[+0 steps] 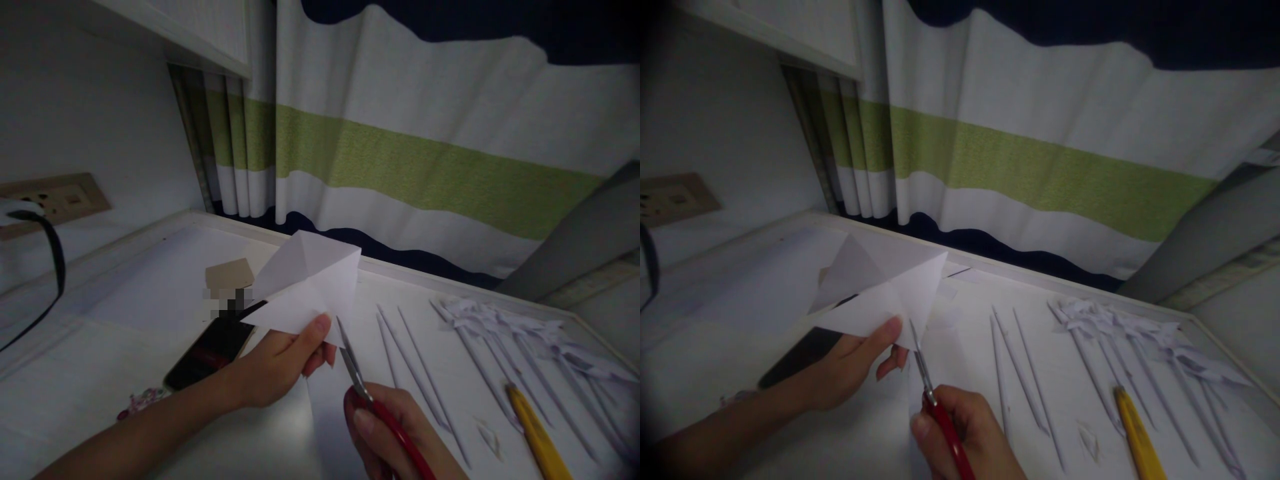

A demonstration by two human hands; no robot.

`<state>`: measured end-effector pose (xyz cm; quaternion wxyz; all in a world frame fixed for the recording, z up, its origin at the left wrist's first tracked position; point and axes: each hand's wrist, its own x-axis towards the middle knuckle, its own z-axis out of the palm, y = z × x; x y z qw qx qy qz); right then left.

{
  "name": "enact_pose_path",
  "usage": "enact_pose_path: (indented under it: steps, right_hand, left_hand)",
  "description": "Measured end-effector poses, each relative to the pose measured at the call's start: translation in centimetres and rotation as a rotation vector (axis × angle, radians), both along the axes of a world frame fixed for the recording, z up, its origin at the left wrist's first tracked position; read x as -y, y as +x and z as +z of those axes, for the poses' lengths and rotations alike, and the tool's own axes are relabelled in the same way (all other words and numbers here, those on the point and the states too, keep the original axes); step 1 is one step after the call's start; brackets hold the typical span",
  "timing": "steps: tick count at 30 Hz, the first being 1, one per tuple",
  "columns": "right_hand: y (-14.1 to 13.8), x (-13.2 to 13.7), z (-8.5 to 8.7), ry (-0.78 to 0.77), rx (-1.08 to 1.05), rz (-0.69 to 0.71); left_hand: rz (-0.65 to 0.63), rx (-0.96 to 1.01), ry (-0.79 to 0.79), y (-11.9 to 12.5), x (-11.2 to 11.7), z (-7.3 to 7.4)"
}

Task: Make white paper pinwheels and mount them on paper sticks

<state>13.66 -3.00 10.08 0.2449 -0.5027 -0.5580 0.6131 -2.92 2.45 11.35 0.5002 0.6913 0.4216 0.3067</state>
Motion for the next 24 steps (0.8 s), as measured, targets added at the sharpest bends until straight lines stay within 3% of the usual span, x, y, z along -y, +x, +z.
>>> enact_pose_path:
  steps: [24]
  right_hand:
    - [-0.11, -0.49, -0.72, -0.023, -0.023, -0.011]
  left_hand:
    - [0.045, 0.113, -0.040, 0.27, -0.08, -0.87]
